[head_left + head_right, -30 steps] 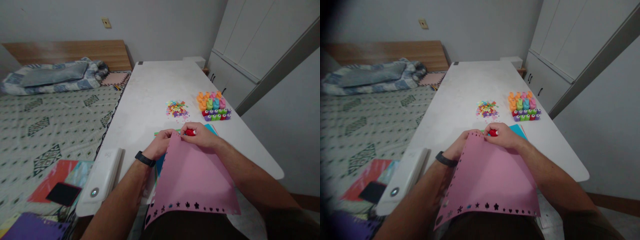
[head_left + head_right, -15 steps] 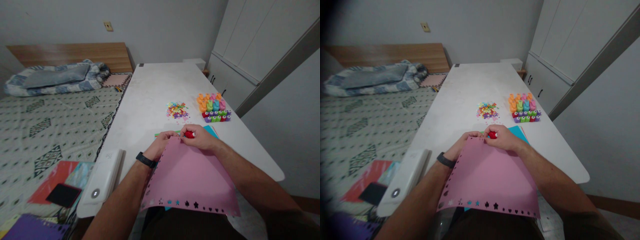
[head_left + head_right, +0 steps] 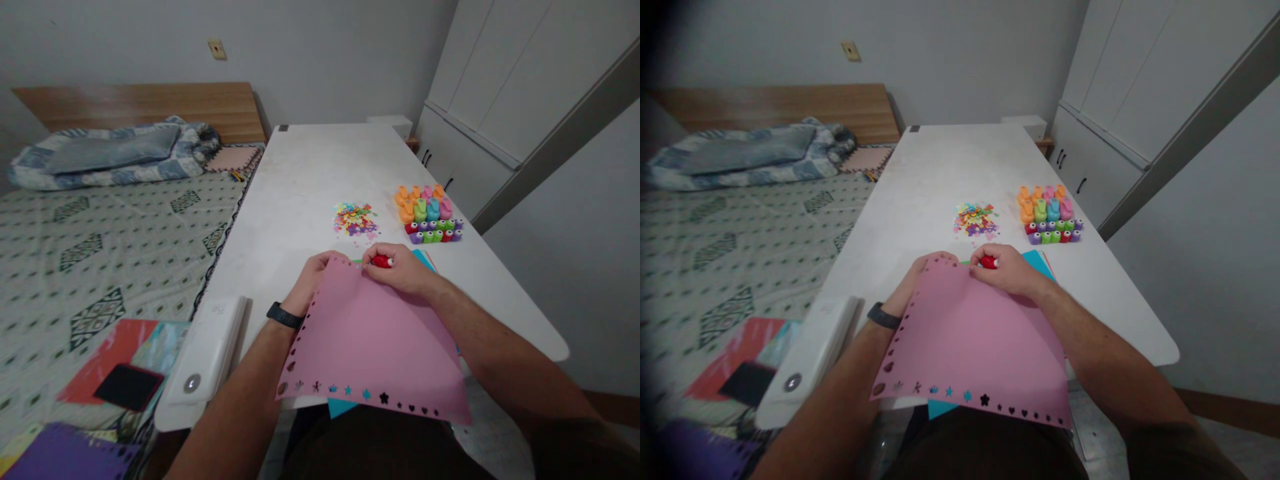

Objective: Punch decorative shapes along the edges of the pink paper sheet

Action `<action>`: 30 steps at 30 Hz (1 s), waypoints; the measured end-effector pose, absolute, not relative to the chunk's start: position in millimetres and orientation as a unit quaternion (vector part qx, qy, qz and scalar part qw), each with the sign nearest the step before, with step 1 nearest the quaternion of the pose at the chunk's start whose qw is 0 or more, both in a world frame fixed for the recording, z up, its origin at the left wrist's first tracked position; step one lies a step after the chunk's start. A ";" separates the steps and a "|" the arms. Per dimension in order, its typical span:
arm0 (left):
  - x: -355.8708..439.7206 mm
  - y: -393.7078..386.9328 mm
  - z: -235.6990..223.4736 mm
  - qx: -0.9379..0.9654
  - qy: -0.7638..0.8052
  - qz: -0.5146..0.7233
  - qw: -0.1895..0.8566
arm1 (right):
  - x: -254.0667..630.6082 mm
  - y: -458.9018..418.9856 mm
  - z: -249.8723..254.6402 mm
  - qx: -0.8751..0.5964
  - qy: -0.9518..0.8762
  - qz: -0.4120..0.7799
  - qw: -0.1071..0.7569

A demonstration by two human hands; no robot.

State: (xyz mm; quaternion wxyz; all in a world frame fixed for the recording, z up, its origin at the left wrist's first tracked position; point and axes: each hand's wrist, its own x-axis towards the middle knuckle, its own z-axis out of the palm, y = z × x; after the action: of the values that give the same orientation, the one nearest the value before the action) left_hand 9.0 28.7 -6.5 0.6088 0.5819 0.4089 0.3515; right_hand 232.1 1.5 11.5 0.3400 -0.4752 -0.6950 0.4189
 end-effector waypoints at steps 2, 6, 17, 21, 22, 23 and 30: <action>8.2 28.4 -6.1 0.559 0.424 0.383 0.600 | 231.6 1.6 11.9 -0.476 -0.688 0.427 0.342; 7.8 28.8 -3.5 0.531 0.457 0.424 0.574 | 230.9 1.0 12.7 -0.480 -0.679 0.439 0.339; -3.7 41.3 -8.3 0.544 0.593 0.450 0.388 | 232.4 4.3 9.3 -0.490 -0.675 0.434 0.340; -4.9 44.8 -9.7 0.556 0.630 0.419 0.344 | 232.4 4.3 8.4 -0.492 -0.676 0.427 0.345; -5.4 45.5 -10.4 0.565 0.642 0.403 0.325 | 232.3 4.3 8.0 -0.493 -0.675 0.427 0.345; -6.1 46.2 -11.1 0.577 0.653 0.386 0.303 | 232.2 4.5 7.7 -0.495 -0.674 0.427 0.344; -7.7 39.4 1.3 0.599 0.644 0.383 0.284 | 233.8 7.5 5.8 -0.499 -0.685 0.412 0.336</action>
State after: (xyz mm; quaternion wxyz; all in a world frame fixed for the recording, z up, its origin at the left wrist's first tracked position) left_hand -7.7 39.4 1.3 0.2841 0.5986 0.6438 0.3828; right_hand 233.8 7.5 5.8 0.3362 -0.4988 -0.6845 0.4119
